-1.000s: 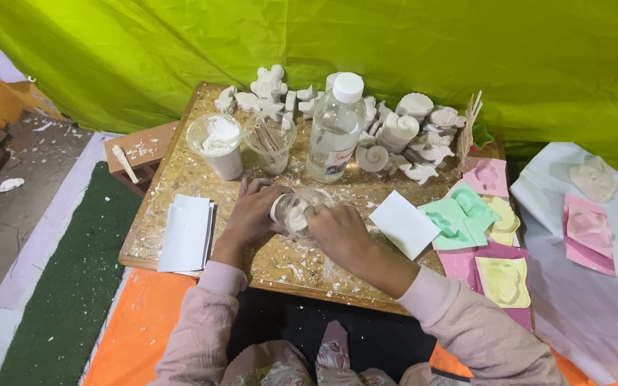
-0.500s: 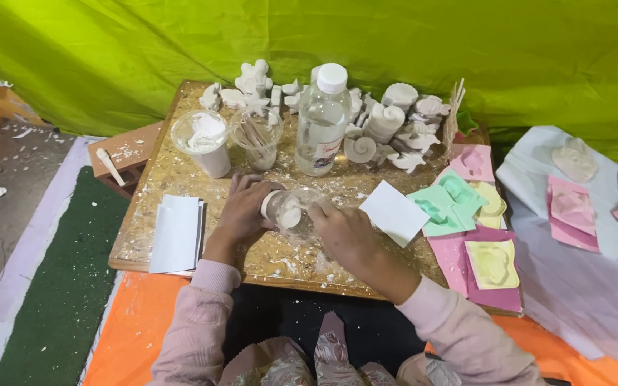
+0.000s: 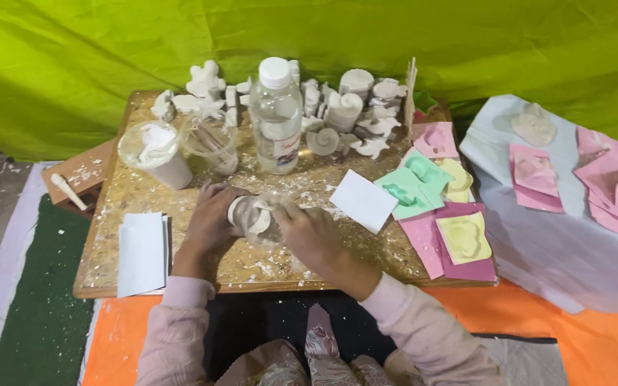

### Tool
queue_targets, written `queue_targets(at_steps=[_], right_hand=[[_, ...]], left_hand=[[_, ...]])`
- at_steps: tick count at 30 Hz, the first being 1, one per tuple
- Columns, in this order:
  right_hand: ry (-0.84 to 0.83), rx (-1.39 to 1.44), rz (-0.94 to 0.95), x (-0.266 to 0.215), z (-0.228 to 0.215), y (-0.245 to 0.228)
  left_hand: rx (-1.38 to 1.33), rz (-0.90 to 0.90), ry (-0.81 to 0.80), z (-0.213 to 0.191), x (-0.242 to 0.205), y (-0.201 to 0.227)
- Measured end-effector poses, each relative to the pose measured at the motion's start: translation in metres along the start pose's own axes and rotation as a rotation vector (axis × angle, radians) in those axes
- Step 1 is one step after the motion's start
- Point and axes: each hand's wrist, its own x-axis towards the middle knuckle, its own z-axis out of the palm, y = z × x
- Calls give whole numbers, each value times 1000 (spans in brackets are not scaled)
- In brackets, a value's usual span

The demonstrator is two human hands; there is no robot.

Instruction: Mixing plaster in a small container and applying it to a silicone mold using a wooden stick.

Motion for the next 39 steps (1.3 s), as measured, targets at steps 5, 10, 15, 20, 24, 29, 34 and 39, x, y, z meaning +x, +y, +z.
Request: queue_targets(at_steps=[5, 10, 15, 20, 24, 29, 34, 39], right_hand=[[-159, 271, 66, -8, 6, -2], [-351, 485, 209, -20, -70, 42], [-272, 272, 896, -105, -62, 159], [-210, 51, 915, -155, -36, 212], [-337, -70, 902, -149, -22, 211], [-288, -8, 888, -153, -11, 219], [-87, 270, 886, -147, -21, 219], [122, 427, 1026, -141, -31, 213]], left_hand=[[19, 33, 30, 13, 0, -21], [54, 61, 24, 16, -4, -30], [22, 125, 156, 13, 0, -14], [25, 112, 137, 19, -5, -17], [29, 84, 123, 21, -7, -27], [66, 23, 80, 20, -7, -31], [31, 10, 52, 23, -7, -35], [-76, -177, 26, 14, -10, -11]])
